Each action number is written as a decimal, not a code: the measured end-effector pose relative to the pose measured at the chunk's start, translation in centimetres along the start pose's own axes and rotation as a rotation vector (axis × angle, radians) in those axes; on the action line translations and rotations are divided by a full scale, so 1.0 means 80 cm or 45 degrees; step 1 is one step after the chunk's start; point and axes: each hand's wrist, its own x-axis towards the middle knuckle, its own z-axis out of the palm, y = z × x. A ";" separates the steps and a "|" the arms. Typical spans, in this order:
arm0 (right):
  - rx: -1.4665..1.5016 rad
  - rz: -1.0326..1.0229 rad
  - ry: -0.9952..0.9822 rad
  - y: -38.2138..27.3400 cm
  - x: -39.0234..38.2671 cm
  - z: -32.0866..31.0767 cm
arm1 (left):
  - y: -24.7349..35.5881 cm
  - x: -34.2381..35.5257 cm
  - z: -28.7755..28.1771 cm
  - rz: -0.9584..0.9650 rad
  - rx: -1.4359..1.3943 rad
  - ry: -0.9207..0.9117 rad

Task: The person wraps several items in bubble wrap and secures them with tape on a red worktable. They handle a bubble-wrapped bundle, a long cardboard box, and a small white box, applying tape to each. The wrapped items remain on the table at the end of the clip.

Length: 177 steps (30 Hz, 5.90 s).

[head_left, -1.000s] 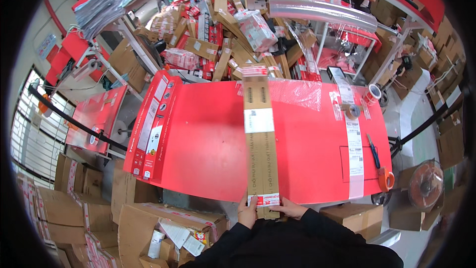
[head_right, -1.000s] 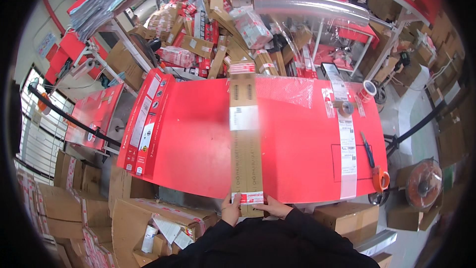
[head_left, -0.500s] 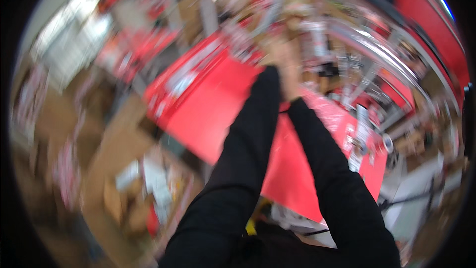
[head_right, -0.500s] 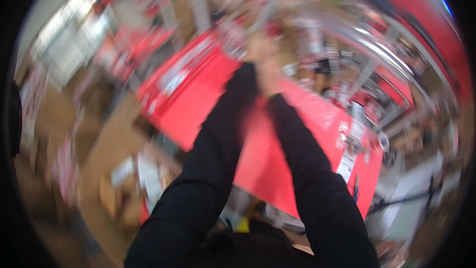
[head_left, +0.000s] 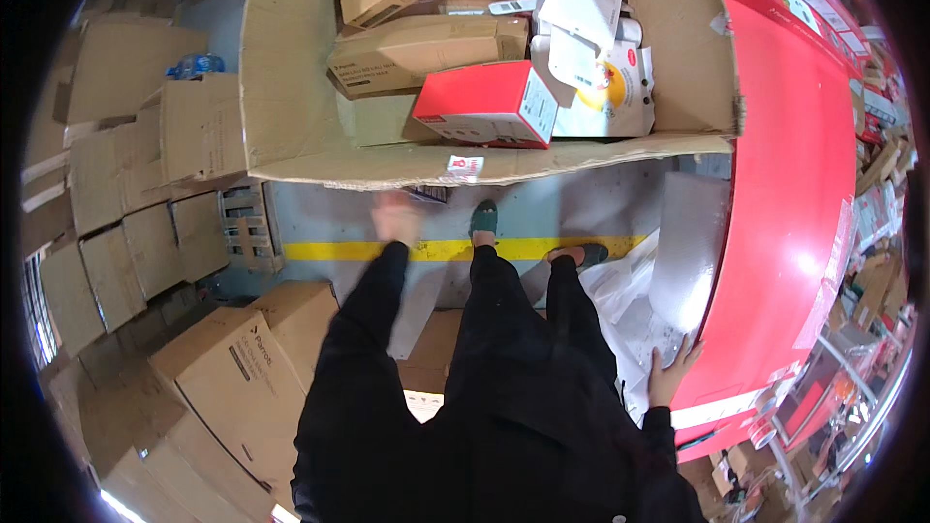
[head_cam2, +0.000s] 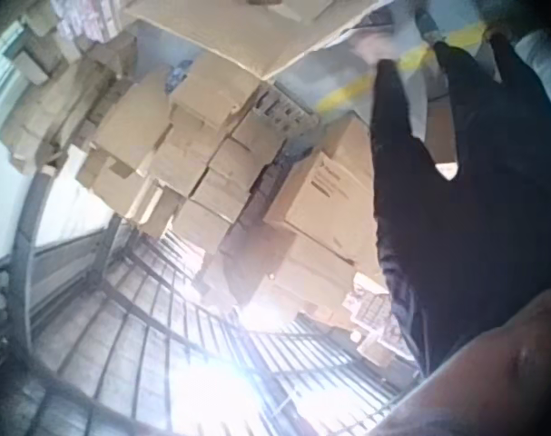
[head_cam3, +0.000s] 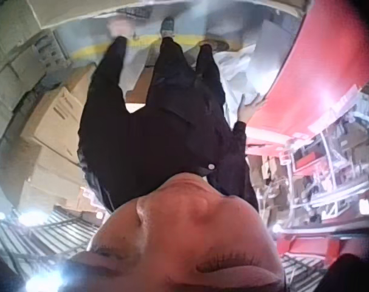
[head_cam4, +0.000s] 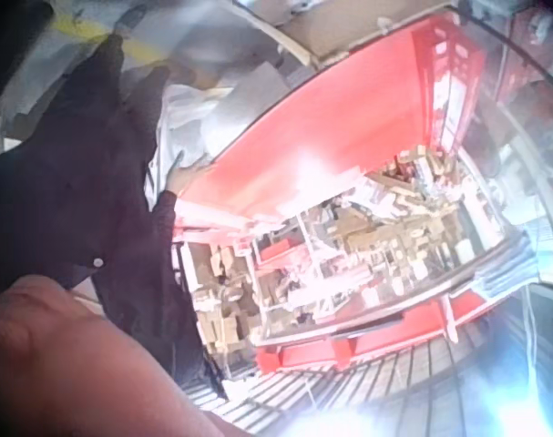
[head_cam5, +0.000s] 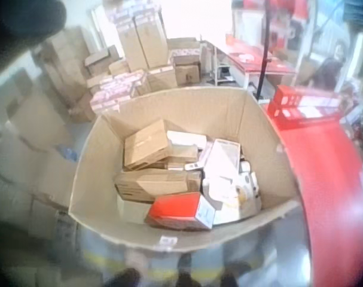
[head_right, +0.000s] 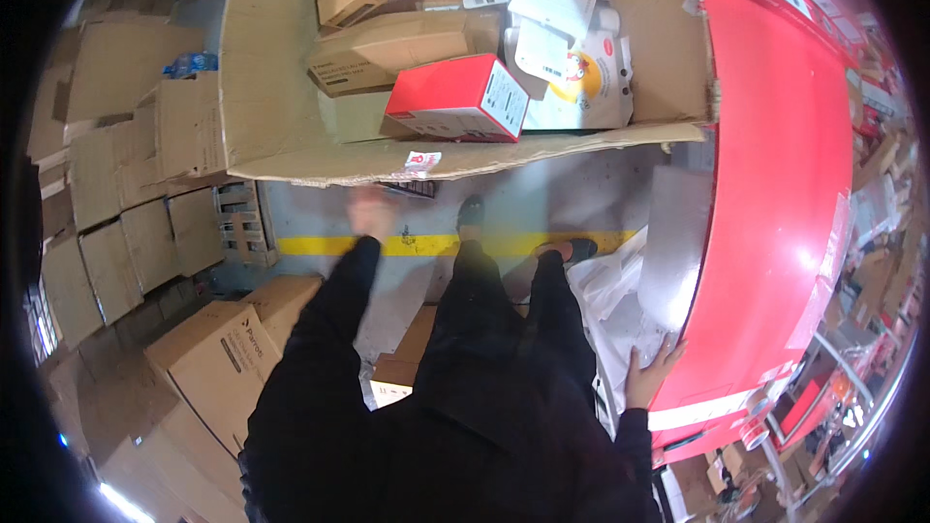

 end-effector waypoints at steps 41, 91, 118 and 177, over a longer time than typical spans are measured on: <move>0.296 1.694 1.214 0.215 -0.289 -0.015 | 0.891 -0.299 0.083 2.145 0.495 -0.525; 2.273 1.198 1.114 -0.128 0.079 0.165 | 0.863 -0.223 0.085 2.652 -0.031 -0.940; 1.769 1.739 1.811 -0.111 -0.385 0.031 | 0.985 -0.349 -0.087 2.358 0.000 -0.723; 1.095 1.723 1.607 0.023 -0.232 0.063 | 0.755 -0.234 -0.028 2.564 0.073 -0.828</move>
